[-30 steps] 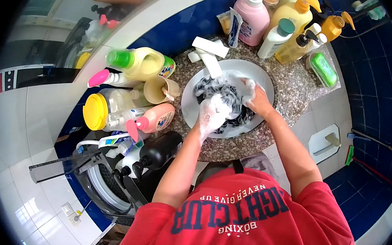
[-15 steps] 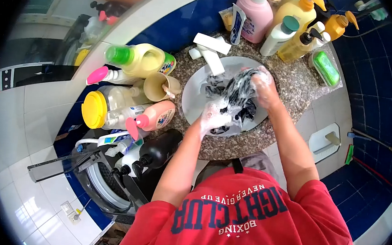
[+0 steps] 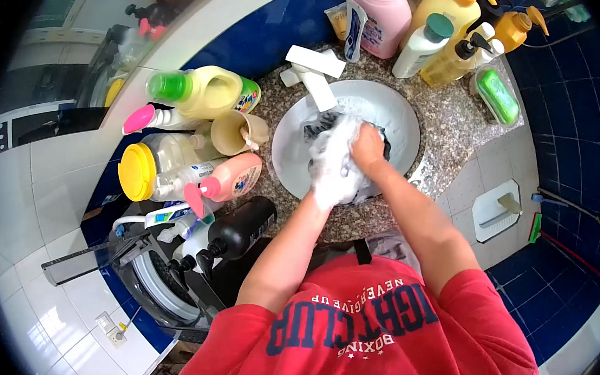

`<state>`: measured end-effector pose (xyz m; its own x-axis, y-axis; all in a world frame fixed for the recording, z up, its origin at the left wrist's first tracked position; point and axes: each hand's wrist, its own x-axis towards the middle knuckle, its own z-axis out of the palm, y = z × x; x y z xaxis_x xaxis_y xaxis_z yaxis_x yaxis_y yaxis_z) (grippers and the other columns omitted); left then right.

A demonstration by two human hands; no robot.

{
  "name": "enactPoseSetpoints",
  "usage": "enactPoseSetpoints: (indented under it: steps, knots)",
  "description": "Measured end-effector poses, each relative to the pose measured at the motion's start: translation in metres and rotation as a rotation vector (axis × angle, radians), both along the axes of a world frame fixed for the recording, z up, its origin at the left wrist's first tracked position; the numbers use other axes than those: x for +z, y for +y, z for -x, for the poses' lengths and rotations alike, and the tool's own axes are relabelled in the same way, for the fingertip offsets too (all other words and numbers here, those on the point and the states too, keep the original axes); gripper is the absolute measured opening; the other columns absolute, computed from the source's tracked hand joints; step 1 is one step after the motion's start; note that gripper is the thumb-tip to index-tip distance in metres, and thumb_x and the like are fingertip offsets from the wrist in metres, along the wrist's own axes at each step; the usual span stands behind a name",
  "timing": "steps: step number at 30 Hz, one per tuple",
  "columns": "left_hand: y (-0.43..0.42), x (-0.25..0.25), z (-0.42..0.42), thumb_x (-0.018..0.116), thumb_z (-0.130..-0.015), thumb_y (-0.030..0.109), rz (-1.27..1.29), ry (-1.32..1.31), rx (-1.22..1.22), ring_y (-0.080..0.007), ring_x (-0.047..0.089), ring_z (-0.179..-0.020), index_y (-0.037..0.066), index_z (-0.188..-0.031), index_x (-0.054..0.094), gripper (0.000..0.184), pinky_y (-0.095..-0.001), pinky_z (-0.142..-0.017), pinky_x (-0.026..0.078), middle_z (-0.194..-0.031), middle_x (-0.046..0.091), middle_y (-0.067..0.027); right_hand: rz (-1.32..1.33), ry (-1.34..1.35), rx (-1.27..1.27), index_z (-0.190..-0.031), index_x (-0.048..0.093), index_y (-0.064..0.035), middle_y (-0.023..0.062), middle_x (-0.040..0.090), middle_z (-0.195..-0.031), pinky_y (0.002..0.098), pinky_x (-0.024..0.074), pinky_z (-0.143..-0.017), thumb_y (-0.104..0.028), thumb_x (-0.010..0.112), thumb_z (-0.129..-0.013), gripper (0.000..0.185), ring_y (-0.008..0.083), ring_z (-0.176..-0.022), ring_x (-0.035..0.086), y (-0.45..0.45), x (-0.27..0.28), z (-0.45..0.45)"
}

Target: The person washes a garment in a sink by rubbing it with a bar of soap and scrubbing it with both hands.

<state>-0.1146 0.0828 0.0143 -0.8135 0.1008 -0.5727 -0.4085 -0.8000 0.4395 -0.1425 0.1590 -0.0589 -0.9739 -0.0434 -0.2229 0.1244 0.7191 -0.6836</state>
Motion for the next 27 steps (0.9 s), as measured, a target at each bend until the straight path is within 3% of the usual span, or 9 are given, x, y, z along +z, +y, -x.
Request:
enactPoseSetpoints:
  steps: [5, 7, 10, 13, 18, 21, 22, 25, 27]
  knots:
    - [-0.053, -0.166, -0.001, 0.055, -0.091, 0.022, 0.080, 0.113, -0.127, -0.0134, 0.057, -0.065, 0.008, -0.080, 0.059, 0.018, -0.0277, -0.052, 0.047, -0.073, 0.057, -0.0021, 0.152, -0.059, 0.133, -0.094, 0.064, 0.0010, 0.0269, 0.064, -0.088, 0.0481, 0.0485, -0.080, -0.018, 0.063, -0.075, 0.028, 0.0437, -0.089, 0.060, -0.017, 0.014, -0.026]
    - [-0.048, -0.045, -0.002, 0.058, -0.085, 0.029, -0.303, -0.051, -0.099, -0.0213, 0.059, -0.067, 0.005, -0.078, 0.059, 0.025, -0.0329, -0.054, 0.051, -0.072, 0.058, -0.0076, 0.298, 0.034, 0.277, -0.097, 0.065, -0.0018, 0.0269, 0.064, -0.088, 0.0480, 0.0488, -0.080, -0.019, 0.063, -0.075, 0.028, 0.0434, -0.089, 0.061, -0.028, 0.069, -0.046]
    - [-0.040, -0.061, -0.003, 0.056, -0.085, 0.027, 0.294, 0.111, -0.164, -0.0176, 0.060, -0.074, 0.008, -0.084, 0.063, 0.021, -0.0303, -0.067, 0.050, -0.078, 0.060, -0.0048, 0.167, 0.005, 0.042, -0.096, 0.064, 0.0003, 0.0275, 0.064, -0.088, 0.0479, 0.0480, -0.075, -0.025, 0.063, -0.080, 0.030, 0.0442, -0.086, 0.061, -0.009, 0.026, -0.022]
    - [-0.024, 0.002, -0.010, 0.085, -0.047, 0.015, 0.815, 0.411, -0.276, -0.0225, 0.061, -0.092, -0.002, -0.108, 0.058, 0.069, -0.0327, -0.084, 0.048, -0.100, 0.062, -0.0121, 0.239, -0.084, -0.091, -0.096, 0.063, 0.0015, 0.0236, 0.066, -0.089, 0.0474, 0.0488, -0.076, -0.032, 0.056, -0.088, 0.036, 0.0422, -0.085, 0.063, 0.026, -0.019, 0.024]
    - [-0.045, -0.031, 0.001, 0.059, -0.089, 0.021, 0.238, -0.080, -0.129, -0.0192, 0.061, -0.095, 0.010, -0.108, 0.061, 0.022, -0.0358, -0.078, 0.052, -0.100, 0.062, -0.0050, 0.437, -0.017, 0.104, -0.105, 0.062, -0.0065, 0.0211, 0.065, -0.097, 0.0435, 0.0480, -0.083, -0.033, 0.061, -0.084, 0.034, 0.0369, -0.097, 0.062, 0.008, 0.035, -0.015]
    - [-0.068, -0.095, -0.004, 0.053, -0.090, 0.020, -0.003, 0.244, -0.291, -0.0187, 0.060, -0.088, 0.008, -0.102, 0.061, 0.019, -0.0322, -0.074, 0.053, -0.095, 0.061, -0.0050, 0.149, 0.155, 0.309, -0.093, 0.067, -0.0108, 0.0209, 0.064, -0.100, 0.0445, 0.0482, -0.084, -0.033, 0.064, -0.080, 0.025, 0.0381, -0.097, 0.061, -0.016, 0.080, -0.050]
    - [-0.054, -0.120, 0.003, 0.051, -0.091, 0.019, -0.722, 0.383, -0.286, -0.0179, 0.058, -0.092, 0.006, -0.103, 0.059, 0.019, -0.0331, -0.073, 0.053, -0.097, 0.060, -0.0039, 0.199, 0.303, 0.273, -0.091, 0.067, -0.0059, 0.0224, 0.064, -0.094, 0.0448, 0.0491, -0.077, -0.027, 0.065, -0.079, 0.024, 0.0409, -0.087, 0.061, -0.017, 0.086, -0.049]
    - [0.006, 0.045, 0.001, 0.054, -0.092, 0.023, 0.497, -0.016, 0.055, -0.0111, 0.056, -0.069, 0.009, -0.086, 0.059, 0.016, -0.0236, -0.057, 0.046, -0.071, 0.052, 0.0043, 0.208, -0.089, -0.063, -0.087, 0.067, -0.0020, 0.0238, 0.064, -0.084, 0.0476, 0.0486, -0.076, -0.024, 0.064, -0.079, 0.024, 0.0425, -0.083, 0.061, 0.007, 0.014, -0.005]
    - [-0.014, -0.033, -0.010, 0.052, -0.095, 0.034, 0.167, 0.031, -0.107, -0.0110, 0.054, -0.083, 0.012, -0.102, 0.060, 0.025, -0.0283, -0.070, 0.046, -0.091, 0.058, 0.0023, 0.151, -0.029, -0.076, -0.083, 0.066, -0.0003, 0.0242, 0.064, -0.082, 0.0474, 0.0501, -0.073, -0.023, 0.063, -0.079, 0.023, 0.0425, -0.081, 0.062, 0.010, 0.009, 0.008]
